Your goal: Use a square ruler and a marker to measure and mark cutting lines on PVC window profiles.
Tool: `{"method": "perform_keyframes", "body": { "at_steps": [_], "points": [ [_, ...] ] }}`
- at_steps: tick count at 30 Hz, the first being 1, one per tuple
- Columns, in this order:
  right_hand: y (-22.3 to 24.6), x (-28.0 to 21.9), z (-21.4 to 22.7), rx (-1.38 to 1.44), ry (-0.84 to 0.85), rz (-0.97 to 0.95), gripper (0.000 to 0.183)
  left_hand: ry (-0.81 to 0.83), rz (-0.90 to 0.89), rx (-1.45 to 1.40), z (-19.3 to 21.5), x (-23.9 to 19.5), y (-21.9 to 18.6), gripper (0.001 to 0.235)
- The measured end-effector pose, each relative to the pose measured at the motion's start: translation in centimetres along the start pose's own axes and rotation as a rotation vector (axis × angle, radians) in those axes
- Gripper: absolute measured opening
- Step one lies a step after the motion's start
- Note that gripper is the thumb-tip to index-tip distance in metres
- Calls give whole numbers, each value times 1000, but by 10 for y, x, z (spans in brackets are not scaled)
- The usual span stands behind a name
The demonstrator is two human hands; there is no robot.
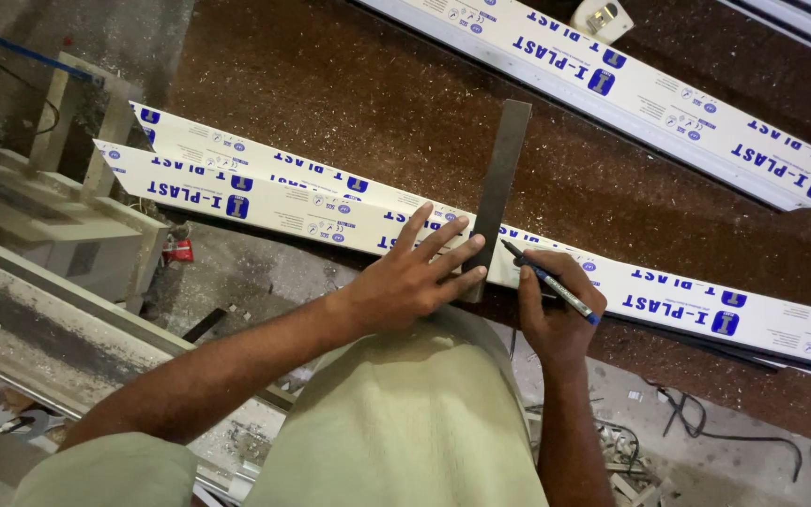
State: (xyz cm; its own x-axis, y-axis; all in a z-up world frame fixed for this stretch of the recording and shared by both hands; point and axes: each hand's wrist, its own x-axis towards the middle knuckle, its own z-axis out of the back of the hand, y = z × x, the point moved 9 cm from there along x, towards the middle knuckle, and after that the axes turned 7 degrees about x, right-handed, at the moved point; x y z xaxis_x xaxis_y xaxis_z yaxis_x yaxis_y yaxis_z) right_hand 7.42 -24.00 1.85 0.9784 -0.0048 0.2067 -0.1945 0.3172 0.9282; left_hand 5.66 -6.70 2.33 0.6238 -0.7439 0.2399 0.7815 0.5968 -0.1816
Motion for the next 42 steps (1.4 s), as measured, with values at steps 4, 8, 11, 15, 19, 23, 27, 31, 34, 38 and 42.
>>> {"method": "perform_keyframes", "body": {
  "at_steps": [4, 8, 11, 15, 19, 23, 27, 31, 34, 38, 42],
  "points": [
    [2, 1, -1, 3, 0, -20, 11, -2, -1, -15, -1, -1, 1, 46],
    [-1, 1, -1, -4, 3, -37, 11, 0, -8, 1, -3, -2, 0, 47],
    [-2, 0, -1, -18, -3, -48, 11, -8, -8, 2, -3, -3, 1, 46],
    [0, 1, 0, -13, -8, -51, 11, -18, -4, -4, -2, -3, 1, 45],
    [1, 2, 0, -18, -2, -40, 11, -18, -5, 2, -3, -3, 2, 44],
    [0, 1, -1, -7, 5, -30, 12, -18, -9, 3, -3, -4, 1, 43],
    [2, 2, -1, 4, 4, -13, 12, -18, -16, 14, -2, -3, 1, 41],
    [-1, 1, -1, -16, 0, -14, 12, -15, -16, 10, -4, -3, 0, 41],
    [-2, 0, -1, -12, -2, -24, 12, -13, -12, -2, -4, -3, 1, 41],
    [-2, 1, 0, -3, -1, -24, 12, -18, -9, -10, -4, -2, 1, 41],
    [-3, 0, 0, -15, 2, -34, 11, -21, -8, -5, -3, -2, 0, 42]
  ]
}}
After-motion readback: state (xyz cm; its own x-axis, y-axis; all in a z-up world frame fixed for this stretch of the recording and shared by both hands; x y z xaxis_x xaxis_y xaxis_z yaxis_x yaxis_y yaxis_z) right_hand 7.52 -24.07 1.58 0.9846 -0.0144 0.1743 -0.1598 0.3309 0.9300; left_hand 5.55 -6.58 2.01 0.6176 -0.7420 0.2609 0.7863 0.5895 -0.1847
